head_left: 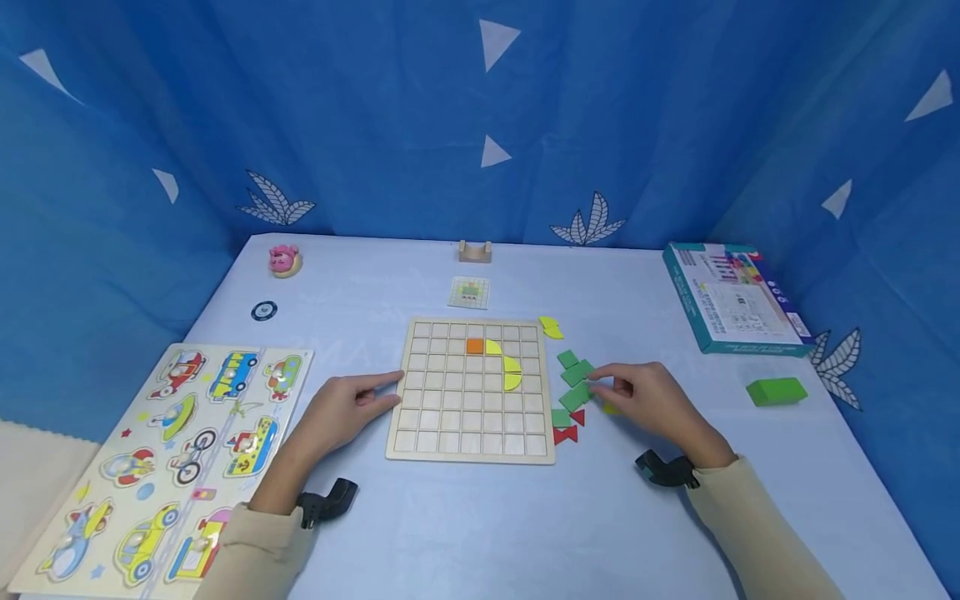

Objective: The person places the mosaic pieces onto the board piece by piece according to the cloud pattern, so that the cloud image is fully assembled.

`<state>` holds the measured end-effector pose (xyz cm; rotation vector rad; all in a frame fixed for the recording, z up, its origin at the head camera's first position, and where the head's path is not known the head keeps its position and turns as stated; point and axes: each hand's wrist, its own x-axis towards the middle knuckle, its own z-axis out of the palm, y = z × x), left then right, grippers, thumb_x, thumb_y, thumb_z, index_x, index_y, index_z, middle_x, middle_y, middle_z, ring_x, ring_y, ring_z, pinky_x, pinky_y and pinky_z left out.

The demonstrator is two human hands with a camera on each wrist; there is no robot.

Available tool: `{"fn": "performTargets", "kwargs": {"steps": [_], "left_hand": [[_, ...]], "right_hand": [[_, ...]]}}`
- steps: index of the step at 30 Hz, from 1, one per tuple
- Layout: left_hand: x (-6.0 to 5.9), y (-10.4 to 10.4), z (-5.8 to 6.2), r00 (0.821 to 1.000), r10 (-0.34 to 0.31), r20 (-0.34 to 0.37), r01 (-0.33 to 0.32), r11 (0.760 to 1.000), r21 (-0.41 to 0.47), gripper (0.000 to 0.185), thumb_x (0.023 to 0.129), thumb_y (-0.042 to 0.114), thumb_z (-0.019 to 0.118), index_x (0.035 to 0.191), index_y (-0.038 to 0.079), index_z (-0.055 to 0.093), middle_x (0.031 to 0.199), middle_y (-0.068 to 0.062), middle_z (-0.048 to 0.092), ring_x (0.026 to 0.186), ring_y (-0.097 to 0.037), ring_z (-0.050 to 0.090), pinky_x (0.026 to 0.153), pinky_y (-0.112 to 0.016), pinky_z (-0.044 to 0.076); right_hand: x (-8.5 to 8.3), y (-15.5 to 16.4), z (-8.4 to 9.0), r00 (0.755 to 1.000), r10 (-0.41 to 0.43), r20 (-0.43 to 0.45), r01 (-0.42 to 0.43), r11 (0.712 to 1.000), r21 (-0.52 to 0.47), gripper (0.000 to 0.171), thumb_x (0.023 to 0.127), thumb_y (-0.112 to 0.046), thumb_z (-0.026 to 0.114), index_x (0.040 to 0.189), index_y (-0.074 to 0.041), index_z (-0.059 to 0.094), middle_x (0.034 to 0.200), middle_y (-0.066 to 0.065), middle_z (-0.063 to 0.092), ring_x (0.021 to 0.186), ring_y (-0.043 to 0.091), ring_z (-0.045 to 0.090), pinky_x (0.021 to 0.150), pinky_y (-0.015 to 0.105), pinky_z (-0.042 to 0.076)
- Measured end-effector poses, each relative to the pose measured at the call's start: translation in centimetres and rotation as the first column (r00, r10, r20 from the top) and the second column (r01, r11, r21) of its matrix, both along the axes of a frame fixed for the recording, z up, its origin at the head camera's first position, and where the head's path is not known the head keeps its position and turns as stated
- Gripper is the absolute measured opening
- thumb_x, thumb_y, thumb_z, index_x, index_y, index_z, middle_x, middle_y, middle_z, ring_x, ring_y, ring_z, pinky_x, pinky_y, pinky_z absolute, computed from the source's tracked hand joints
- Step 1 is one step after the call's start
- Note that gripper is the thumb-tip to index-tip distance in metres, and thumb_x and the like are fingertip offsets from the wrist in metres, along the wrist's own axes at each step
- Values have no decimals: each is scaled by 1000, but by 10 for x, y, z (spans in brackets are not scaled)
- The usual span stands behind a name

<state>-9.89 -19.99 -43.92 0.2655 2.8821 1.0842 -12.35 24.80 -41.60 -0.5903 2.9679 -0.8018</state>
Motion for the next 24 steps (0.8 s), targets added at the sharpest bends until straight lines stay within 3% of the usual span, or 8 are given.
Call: {"fn": "performTargets", "kwargs": {"steps": [13, 24], "left_hand": [[-1, 0, 1, 1000, -2, 6, 2, 1000, -13, 40, 93, 32, 77, 131, 21, 72, 57, 7, 40, 52, -11, 35, 52, -28, 31], [-1, 1, 1, 1000, 4, 22, -4, 1000, -9, 40, 93, 33, 77, 131, 21, 73, 57, 6, 40, 53, -11, 34, 52, -29, 31]], "right_hand": [[11, -3, -9, 1000, -24, 11, 23, 996, 88, 37, 85, -26, 86, 118, -11, 76, 57, -9, 42, 52, 10, 42, 51, 26, 33], [11, -9, -14, 998, -55, 17, 54, 996, 74, 36, 86, -26, 85, 117, -12, 73, 60, -8, 45, 54, 11, 43, 51, 26, 34]]}}
